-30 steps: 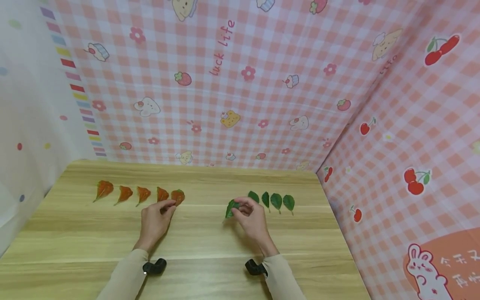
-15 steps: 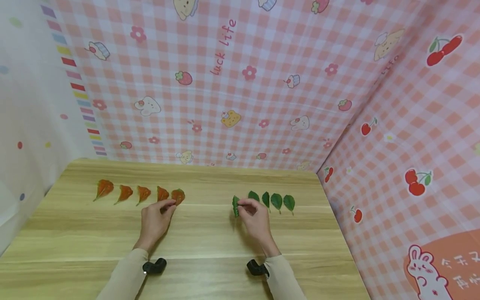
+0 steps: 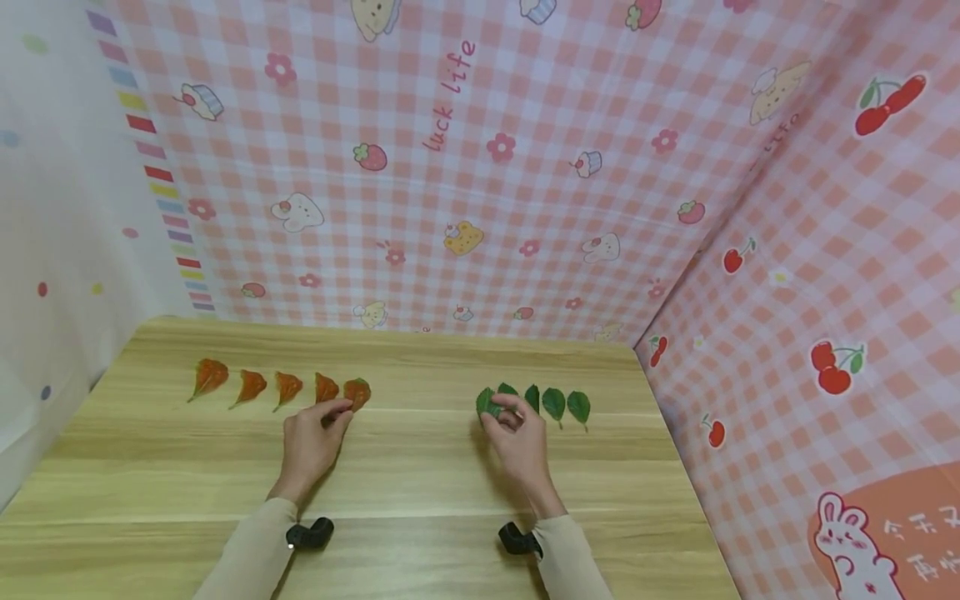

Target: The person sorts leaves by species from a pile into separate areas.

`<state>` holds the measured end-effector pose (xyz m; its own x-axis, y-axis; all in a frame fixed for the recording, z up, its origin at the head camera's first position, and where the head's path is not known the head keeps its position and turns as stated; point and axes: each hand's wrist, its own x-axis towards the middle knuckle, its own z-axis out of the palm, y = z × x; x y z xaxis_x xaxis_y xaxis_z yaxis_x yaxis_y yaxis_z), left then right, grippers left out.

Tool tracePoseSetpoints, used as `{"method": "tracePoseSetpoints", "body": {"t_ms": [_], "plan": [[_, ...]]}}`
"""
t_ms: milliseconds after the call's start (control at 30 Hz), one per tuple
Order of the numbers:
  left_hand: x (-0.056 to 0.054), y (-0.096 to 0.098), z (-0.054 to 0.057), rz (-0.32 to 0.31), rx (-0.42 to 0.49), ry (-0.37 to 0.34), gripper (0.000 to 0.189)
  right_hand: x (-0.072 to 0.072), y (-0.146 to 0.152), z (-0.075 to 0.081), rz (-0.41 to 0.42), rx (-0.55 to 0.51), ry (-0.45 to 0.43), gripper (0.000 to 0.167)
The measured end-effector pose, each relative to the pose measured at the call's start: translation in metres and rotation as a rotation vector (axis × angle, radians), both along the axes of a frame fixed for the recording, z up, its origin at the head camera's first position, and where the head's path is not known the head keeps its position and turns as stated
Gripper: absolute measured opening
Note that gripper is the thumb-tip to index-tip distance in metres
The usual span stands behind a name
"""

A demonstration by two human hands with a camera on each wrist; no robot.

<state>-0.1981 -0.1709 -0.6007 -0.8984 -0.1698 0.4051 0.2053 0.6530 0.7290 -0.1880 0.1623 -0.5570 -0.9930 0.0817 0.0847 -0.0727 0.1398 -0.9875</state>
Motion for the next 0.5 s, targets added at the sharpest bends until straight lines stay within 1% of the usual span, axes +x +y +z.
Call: {"method": "tracePoseSetpoints", "body": {"t_ms": [100,167,400,500], "plan": [[0.000,0.000,0.000,0.003,0.001,-0.004,0.015,0.000,0.003,0.000,-0.018,-0.007,0.005,0.036],[0.000,0.000,0.000,0.004,0.002,-0.005,0.015,0.000,0.006,0.001,-0.029,-0.003,0.021,0.036],[0.000,0.000,0.000,-0.002,0.000,0.002,0.015,0.000,0.021,0.004,-0.083,0.012,0.094,0.028],[0.000,0.000,-0.001,-0.004,0.004,0.000,0.015,0.001,0.030,0.007,-0.119,0.026,0.106,0.025]]}}
